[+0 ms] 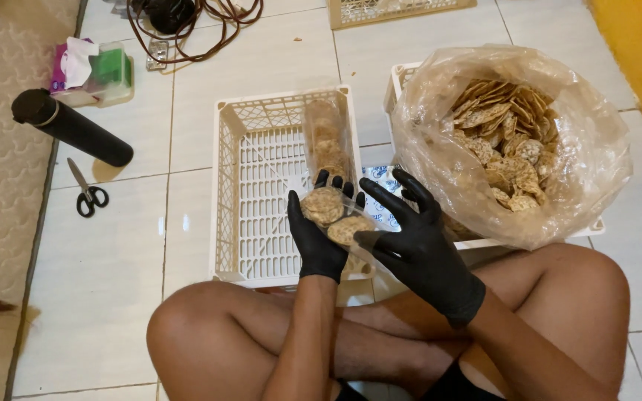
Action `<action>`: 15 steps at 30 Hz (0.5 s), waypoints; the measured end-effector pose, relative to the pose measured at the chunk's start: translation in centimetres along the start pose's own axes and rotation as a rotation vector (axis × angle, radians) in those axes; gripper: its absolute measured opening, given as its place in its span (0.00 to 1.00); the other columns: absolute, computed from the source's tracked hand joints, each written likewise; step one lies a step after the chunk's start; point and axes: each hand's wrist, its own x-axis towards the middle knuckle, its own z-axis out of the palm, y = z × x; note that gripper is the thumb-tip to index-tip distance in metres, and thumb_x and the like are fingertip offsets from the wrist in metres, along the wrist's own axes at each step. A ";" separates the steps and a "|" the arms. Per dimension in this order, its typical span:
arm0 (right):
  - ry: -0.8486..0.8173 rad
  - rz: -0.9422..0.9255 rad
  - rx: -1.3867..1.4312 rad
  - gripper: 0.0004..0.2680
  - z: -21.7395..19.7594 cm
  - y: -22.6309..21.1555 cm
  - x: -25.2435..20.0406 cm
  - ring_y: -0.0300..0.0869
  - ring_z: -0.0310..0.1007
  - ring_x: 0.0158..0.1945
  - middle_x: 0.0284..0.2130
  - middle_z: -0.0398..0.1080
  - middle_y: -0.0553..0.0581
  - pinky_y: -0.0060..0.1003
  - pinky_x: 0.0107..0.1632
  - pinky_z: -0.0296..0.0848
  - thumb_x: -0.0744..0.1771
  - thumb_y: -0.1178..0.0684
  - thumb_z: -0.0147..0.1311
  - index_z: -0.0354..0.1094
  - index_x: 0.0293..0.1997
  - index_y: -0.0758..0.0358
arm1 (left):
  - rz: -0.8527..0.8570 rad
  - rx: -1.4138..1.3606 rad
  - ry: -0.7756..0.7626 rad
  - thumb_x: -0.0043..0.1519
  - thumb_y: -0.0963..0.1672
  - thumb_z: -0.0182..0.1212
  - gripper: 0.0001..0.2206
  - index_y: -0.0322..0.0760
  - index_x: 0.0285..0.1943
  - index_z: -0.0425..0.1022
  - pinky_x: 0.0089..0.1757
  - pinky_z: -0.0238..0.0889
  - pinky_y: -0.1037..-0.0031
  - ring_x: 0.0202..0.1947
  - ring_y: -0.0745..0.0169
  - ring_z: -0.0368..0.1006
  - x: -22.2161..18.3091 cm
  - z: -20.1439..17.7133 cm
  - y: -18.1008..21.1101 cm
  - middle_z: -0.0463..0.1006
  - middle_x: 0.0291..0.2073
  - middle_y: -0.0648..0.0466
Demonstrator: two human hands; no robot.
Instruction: A person wearing black gloves is manually packaging thin, round chips into long plastic sleeves.
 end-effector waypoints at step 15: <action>-0.042 0.026 -0.017 0.05 0.7 0.6 -0.4 0.55 0.58 0.70 0.65 0.68 0.51 0.43 0.62 0.65 0.66 0.54 0.62 0.76 0.28 0.54 | 0.034 -0.004 0.160 0.50 0.65 0.64 0.39 0.39 0.60 0.75 0.47 0.72 0.52 0.49 0.42 0.76 -1.8 1.6 -0.5 0.78 0.49 0.45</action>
